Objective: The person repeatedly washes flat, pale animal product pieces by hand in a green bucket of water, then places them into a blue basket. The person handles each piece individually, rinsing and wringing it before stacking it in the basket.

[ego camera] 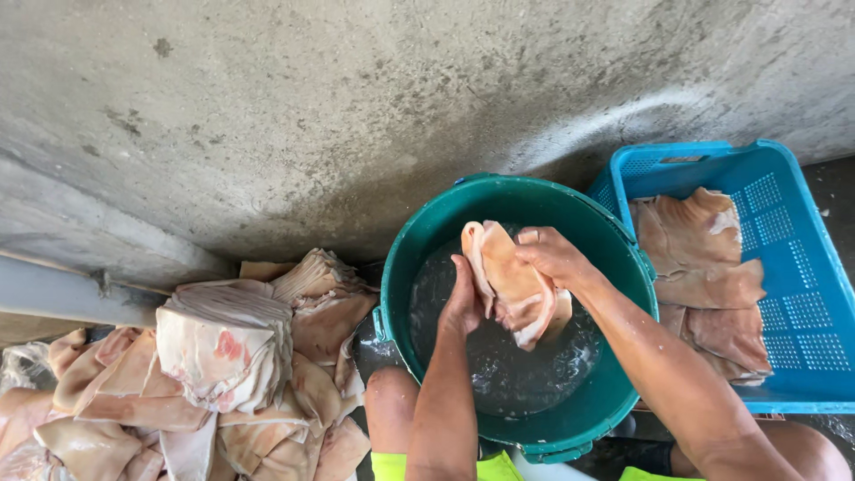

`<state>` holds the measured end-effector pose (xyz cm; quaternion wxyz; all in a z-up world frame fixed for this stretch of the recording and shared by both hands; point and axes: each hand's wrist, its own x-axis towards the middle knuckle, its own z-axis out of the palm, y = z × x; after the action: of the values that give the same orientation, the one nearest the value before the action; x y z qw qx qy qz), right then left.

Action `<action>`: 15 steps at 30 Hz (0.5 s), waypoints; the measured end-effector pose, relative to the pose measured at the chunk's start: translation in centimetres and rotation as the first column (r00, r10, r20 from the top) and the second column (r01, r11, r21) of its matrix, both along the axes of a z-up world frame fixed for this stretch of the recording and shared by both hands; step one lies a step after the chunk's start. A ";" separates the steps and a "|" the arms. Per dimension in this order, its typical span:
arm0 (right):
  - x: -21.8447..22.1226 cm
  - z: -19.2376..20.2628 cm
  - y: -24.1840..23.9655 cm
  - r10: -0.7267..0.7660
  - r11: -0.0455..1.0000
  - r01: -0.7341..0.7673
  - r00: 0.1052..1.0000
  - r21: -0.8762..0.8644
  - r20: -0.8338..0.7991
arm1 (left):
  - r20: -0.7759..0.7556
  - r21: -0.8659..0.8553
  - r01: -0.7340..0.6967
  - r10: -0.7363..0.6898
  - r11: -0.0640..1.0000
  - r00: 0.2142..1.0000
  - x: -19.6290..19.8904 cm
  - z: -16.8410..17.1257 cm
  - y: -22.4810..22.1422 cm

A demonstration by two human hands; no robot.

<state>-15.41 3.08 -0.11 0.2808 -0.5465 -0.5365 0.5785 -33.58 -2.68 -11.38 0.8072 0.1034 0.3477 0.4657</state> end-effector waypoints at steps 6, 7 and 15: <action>-0.1 1.1 3.4 -0.080 0.996 0.089 0.963 0.024 -0.259 | 0.266 0.189 -0.170 0.116 0.967 0.957 1.7 2.6 -1.5; -0.1 1.7 3.7 -0.054 0.989 0.088 0.963 0.116 -0.265 | 0.197 0.153 -0.229 0.198 0.961 0.960 1.7 3.8 -1.3; -1.5 2.3 -7.2 -0.210 0.853 0.179 0.978 0.490 0.009 | -0.030 0.189 -0.583 0.598 0.791 0.801 0.7 10.3 -1.0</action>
<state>-16.95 -4.14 2.18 0.4493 -0.5274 -0.6150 0.3766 -32.88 -3.67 -1.13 0.5934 0.0787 0.3567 0.7173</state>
